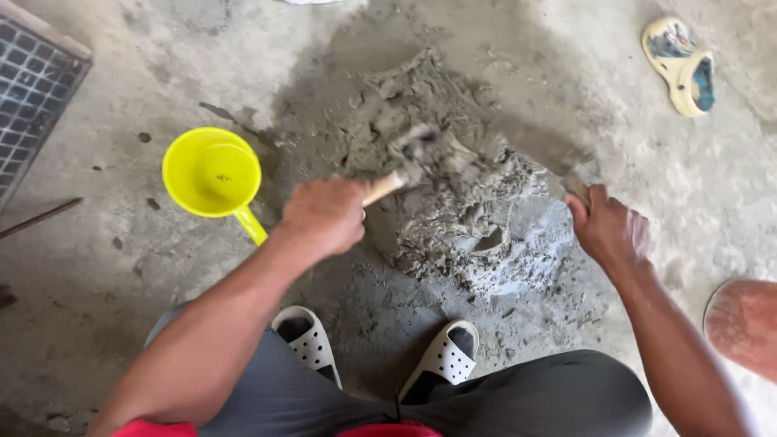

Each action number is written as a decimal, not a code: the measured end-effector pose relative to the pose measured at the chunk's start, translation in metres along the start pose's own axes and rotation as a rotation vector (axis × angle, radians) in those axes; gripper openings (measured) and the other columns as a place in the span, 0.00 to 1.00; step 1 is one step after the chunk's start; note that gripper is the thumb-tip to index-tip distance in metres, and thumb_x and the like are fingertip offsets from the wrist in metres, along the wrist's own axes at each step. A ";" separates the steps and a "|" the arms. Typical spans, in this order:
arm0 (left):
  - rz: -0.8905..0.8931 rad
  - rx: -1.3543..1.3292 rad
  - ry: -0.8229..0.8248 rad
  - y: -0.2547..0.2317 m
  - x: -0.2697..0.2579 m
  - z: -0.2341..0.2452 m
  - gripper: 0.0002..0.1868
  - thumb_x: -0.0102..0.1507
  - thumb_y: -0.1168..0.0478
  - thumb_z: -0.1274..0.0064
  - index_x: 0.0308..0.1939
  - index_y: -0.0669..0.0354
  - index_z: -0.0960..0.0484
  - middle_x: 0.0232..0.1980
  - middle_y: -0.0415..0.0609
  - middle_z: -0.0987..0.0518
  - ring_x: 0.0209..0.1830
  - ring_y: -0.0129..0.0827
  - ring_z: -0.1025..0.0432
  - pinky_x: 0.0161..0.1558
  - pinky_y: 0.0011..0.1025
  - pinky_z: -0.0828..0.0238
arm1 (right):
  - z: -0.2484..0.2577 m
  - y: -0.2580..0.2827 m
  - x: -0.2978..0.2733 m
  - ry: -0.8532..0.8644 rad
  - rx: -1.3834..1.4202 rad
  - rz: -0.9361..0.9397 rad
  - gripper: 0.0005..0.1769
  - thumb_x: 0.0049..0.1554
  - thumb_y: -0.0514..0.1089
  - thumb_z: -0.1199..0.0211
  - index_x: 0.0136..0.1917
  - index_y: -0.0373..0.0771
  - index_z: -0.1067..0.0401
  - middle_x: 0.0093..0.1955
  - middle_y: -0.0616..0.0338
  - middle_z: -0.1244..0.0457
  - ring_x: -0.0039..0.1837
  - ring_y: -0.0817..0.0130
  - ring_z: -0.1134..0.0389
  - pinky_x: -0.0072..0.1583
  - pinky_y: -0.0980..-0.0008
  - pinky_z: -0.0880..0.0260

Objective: Mixing wet cement on a concrete floor using hand trowels

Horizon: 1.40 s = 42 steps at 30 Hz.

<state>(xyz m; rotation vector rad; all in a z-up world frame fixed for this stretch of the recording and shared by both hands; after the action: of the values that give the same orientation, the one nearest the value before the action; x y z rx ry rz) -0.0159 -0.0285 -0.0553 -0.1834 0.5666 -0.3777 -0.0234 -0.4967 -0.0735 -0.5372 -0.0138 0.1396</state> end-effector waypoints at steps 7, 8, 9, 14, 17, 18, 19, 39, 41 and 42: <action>0.317 -0.335 -0.090 0.042 0.048 -0.031 0.21 0.62 0.57 0.54 0.54 0.68 0.22 0.44 0.63 0.18 0.46 0.58 0.20 0.43 0.53 0.21 | -0.184 -0.005 0.019 0.646 0.789 -0.614 0.42 0.63 0.71 0.60 0.25 0.42 0.24 0.22 0.49 0.34 0.34 0.48 0.27 0.42 0.52 0.26; 0.427 -0.418 0.010 0.050 0.052 -0.037 0.25 0.61 0.54 0.53 0.55 0.71 0.21 0.50 0.64 0.17 0.52 0.58 0.21 0.50 0.54 0.22 | -0.177 0.010 0.014 0.718 0.755 -0.594 0.47 0.65 0.69 0.65 0.18 0.46 0.25 0.23 0.51 0.33 0.40 0.47 0.26 0.50 0.53 0.28; 0.430 -0.408 0.012 0.055 0.059 -0.052 0.25 0.61 0.54 0.53 0.55 0.71 0.21 0.50 0.64 0.17 0.52 0.58 0.21 0.50 0.54 0.22 | -0.182 0.022 0.014 0.721 0.765 -0.595 0.47 0.65 0.69 0.65 0.18 0.46 0.25 0.23 0.51 0.33 0.40 0.47 0.26 0.50 0.53 0.28; 0.413 -0.796 0.003 0.047 0.075 -0.083 0.24 0.63 0.65 0.53 0.61 0.80 0.28 0.34 0.67 0.19 0.21 0.45 0.21 0.26 0.38 0.19 | -0.125 0.075 0.029 0.718 1.229 -0.467 0.40 0.66 0.62 0.56 0.31 0.26 0.28 0.22 0.42 0.38 0.21 0.55 0.35 0.26 0.57 0.32; 0.435 -0.698 0.020 -0.001 0.063 -0.077 0.27 0.63 0.60 0.51 0.65 0.68 0.27 0.45 0.63 0.18 0.33 0.52 0.17 0.39 0.48 0.18 | -0.104 0.082 0.020 0.737 1.234 -0.391 0.35 0.67 0.61 0.53 0.36 0.27 0.28 0.24 0.42 0.37 0.24 0.54 0.34 0.27 0.59 0.30; 0.438 -0.699 0.019 -0.005 0.058 -0.064 0.27 0.63 0.60 0.51 0.65 0.68 0.27 0.45 0.63 0.18 0.33 0.52 0.17 0.39 0.48 0.18 | -0.061 0.083 0.022 0.738 1.234 -0.387 0.35 0.67 0.61 0.53 0.36 0.27 0.28 0.24 0.42 0.37 0.24 0.54 0.34 0.27 0.59 0.30; 0.382 -0.647 0.000 -0.012 0.051 -0.056 0.25 0.62 0.60 0.52 0.61 0.71 0.25 0.46 0.66 0.18 0.40 0.57 0.19 0.42 0.52 0.19 | -0.019 0.084 0.018 0.750 1.052 -0.276 0.39 0.66 0.64 0.56 0.42 0.24 0.25 0.37 0.33 0.34 0.42 0.41 0.32 0.45 0.48 0.32; 0.139 -0.164 0.096 -0.062 0.011 -0.016 0.25 0.59 0.61 0.49 0.56 0.74 0.30 0.46 0.65 0.17 0.46 0.61 0.19 0.46 0.57 0.21 | 0.082 0.181 -0.030 0.365 -0.020 0.099 0.27 0.68 0.45 0.52 0.69 0.18 0.35 0.40 0.47 0.31 0.34 0.74 0.30 0.33 0.82 0.34; 0.133 -0.175 0.061 -0.055 0.033 -0.038 0.23 0.59 0.59 0.46 0.54 0.70 0.29 0.44 0.61 0.16 0.46 0.59 0.19 0.48 0.57 0.22 | 0.065 0.179 -0.020 0.369 0.119 0.124 0.26 0.65 0.40 0.52 0.69 0.15 0.38 0.37 0.41 0.33 0.33 0.63 0.29 0.31 0.70 0.30; 0.122 -0.169 0.049 -0.052 0.033 -0.031 0.23 0.59 0.59 0.46 0.54 0.70 0.29 0.44 0.61 0.16 0.46 0.59 0.19 0.48 0.57 0.22 | 0.083 0.162 -0.021 0.361 0.116 0.109 0.26 0.65 0.40 0.52 0.69 0.15 0.38 0.37 0.41 0.33 0.33 0.63 0.29 0.31 0.70 0.30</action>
<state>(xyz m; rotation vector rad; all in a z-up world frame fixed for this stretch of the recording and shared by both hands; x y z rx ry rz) -0.0229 -0.0909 -0.0826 -0.3008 0.6549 -0.2159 -0.0695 -0.3198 -0.0842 -0.4413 0.3734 0.1476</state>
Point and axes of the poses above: each hand's wrist, its own x-axis towards the middle knuckle, its own z-axis out of the back of the hand, y = z × x, the point moved 2 cm from there along x, towards the middle knuckle
